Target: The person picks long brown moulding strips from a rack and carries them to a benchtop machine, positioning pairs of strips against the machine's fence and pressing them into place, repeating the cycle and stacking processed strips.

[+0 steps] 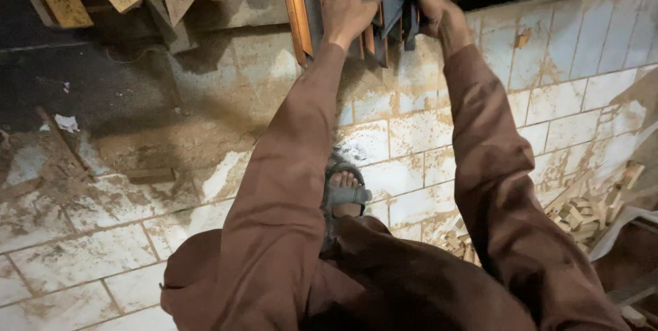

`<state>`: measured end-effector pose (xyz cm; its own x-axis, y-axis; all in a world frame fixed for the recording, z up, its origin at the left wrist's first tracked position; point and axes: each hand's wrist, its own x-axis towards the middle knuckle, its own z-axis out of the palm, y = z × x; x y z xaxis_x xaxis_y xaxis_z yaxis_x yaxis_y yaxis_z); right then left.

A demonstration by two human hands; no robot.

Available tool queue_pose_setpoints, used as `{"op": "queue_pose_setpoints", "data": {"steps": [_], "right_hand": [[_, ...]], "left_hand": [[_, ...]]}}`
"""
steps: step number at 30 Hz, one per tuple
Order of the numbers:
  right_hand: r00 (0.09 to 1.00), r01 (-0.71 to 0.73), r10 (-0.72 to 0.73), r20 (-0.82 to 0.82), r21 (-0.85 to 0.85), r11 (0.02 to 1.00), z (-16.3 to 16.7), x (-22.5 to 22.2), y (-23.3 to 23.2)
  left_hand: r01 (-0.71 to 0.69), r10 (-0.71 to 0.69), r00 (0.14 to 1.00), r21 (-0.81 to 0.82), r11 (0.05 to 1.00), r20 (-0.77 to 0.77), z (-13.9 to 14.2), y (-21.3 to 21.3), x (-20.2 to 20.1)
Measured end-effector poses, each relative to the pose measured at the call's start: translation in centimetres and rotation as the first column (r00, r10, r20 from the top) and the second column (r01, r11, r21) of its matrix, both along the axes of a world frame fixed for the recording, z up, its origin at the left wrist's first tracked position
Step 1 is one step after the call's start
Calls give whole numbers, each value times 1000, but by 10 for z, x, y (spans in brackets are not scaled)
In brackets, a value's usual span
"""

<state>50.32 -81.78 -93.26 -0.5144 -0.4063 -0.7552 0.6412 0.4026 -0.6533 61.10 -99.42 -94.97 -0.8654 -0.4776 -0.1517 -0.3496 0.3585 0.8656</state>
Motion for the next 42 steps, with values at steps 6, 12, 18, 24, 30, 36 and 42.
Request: {"op": "queue_pose_setpoints", "data": {"steps": [6,12,18,24,30,36,42], "right_hand": [[999,-32,31,26,46,998,-13,7,11],[995,3,3,99,-65,998,-2,17,14],[999,13,-12,30,-44,999,-6,23,16],[999,15,-31,-44,-321,947,-11,18,37],[996,-18,-7,-85,-297,955,-4,14,32],[991,-135,125,-57,-235,963,4,25,14],[987,162,-156,45,-297,941,-3,33,-16]], "left_hand": [[-120,115,986,-33,992,-121,-9,1,-2],[-114,113,973,5,993,-203,-16,2,-2],[-76,53,962,-75,994,-269,-15,1,0],[76,-12,988,428,901,-152,2,-4,2],[-120,181,982,562,818,-53,9,-14,3],[-109,185,981,643,758,-52,9,-24,-8],[-64,194,980,862,502,-40,11,-18,-2]]}}
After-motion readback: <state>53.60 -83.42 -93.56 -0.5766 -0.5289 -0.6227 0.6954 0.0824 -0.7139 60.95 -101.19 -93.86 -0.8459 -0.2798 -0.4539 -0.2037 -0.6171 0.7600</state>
